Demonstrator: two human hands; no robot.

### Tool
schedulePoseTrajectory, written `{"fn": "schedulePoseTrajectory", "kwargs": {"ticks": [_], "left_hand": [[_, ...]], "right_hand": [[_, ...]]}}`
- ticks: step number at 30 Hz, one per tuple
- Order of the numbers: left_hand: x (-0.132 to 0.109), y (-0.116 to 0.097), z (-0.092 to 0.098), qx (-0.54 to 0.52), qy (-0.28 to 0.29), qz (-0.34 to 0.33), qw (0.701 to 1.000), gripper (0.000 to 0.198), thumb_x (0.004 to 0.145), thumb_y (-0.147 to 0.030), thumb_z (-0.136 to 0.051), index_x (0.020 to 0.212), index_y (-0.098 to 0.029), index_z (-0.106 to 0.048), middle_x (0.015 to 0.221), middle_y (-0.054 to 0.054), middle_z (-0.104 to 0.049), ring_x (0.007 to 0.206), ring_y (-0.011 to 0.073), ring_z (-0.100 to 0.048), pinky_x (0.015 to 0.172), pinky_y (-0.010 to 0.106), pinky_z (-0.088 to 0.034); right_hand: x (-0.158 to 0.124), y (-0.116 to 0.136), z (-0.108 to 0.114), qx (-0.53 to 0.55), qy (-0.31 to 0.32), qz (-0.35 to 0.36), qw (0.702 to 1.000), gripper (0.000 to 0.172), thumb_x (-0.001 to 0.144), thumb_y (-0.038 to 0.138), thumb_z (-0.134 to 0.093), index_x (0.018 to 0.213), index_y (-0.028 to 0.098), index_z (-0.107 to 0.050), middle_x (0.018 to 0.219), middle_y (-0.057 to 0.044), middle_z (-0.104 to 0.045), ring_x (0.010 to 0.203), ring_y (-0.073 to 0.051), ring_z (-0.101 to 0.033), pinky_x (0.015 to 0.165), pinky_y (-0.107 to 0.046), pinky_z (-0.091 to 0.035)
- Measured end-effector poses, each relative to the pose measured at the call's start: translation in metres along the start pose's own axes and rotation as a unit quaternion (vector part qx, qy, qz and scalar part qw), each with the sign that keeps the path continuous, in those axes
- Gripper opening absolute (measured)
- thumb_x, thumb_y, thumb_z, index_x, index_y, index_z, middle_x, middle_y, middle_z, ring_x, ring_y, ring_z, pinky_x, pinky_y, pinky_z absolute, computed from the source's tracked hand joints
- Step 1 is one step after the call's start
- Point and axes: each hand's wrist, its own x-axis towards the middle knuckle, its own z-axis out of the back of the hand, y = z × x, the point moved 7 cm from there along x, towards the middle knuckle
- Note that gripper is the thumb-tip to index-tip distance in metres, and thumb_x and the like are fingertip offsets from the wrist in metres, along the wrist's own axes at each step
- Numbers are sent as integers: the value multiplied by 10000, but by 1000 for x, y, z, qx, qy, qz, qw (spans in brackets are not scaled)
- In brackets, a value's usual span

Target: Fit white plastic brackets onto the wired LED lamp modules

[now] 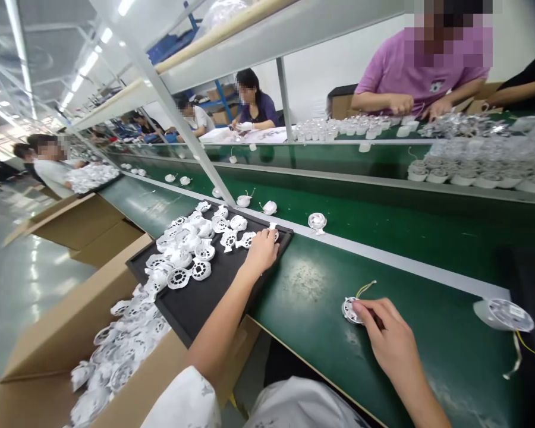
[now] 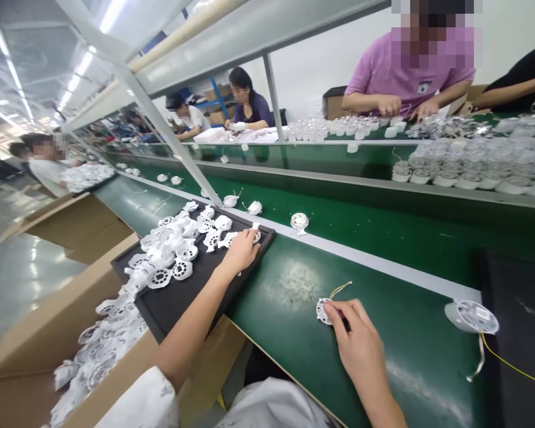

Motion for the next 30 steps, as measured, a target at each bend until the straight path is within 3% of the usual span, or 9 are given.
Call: {"fn": "schedulePoseTrajectory", "kwargs": {"ticks": [4,9,10,13,15,19,23,25,30], "left_hand": [[-2,9,13,-47,-20,38,998,175,910,-56,-558,954,-158,-693,1039,143,-699,1115,323,-654,1090,507,-462],[-82,-74,-32,-237,32,25,971,230,1044,-370,-564,1010,-186,-699,1008,73,-738,957,225,-686,909,336,-538],[-106,-96,-48,-315,73,24,946,285,1040,-437,-580,980,-188,-703,958,57,-735,897,202,-682,841,301,-539],[-173,-135,-91,-633,174,146,740,313,947,-489,-747,933,-178,-710,874,29,-700,807,146,-626,782,245,-493],[-198,-141,-107,-710,212,235,630,311,892,-459,-824,903,-166,-720,841,20,-681,778,120,-600,767,225,-468],[-196,-136,-114,-730,267,268,569,279,852,-410,-869,867,-155,-756,822,35,-686,763,126,-609,745,230,-481],[-177,-131,-112,-743,242,229,580,219,883,-395,-836,898,-191,-757,837,32,-697,773,143,-635,804,277,-526],[-169,-129,-113,-726,228,203,616,207,928,-407,-779,923,-204,-738,863,33,-703,809,162,-655,852,313,-541],[-128,-122,-101,-435,122,-30,892,312,941,-291,-676,1247,-231,-668,1310,109,-666,1256,298,-601,1130,480,-448]], "right_hand": [[-5,15,10,-13,-16,14,1000,350,1030,608,-578,1092,336,-790,1025,-20,-691,799,-185,-657,670,-303,-515],[-36,51,35,7,-52,120,991,546,977,494,-722,1479,320,-594,1318,-82,-639,992,-227,-681,804,-348,-603],[-45,57,37,9,-46,147,988,600,967,456,-747,1514,307,-553,1355,-98,-625,1072,-247,-682,868,-368,-612],[-68,68,43,3,-44,172,984,600,931,347,-802,1476,286,-557,1326,-108,-628,1180,-270,-673,983,-402,-608],[-75,68,46,8,-23,136,990,584,902,318,-823,1430,282,-576,1307,-105,-620,1184,-267,-678,992,-401,-613],[-71,66,43,44,90,35,994,620,854,406,-867,1416,343,-611,1355,-87,-581,1224,-269,-671,1035,-422,-607],[-51,69,46,89,84,-15,992,661,843,480,-875,1435,363,-605,1382,-87,-600,1209,-267,-679,1035,-438,-610],[-39,73,47,96,65,6,993,625,869,472,-855,1432,347,-615,1369,-87,-638,1202,-269,-686,1012,-426,-615],[-10,66,47,-5,-17,65,998,506,892,475,-836,1335,286,-679,1236,-70,-733,1120,-262,-719,1003,-409,-597]]}}
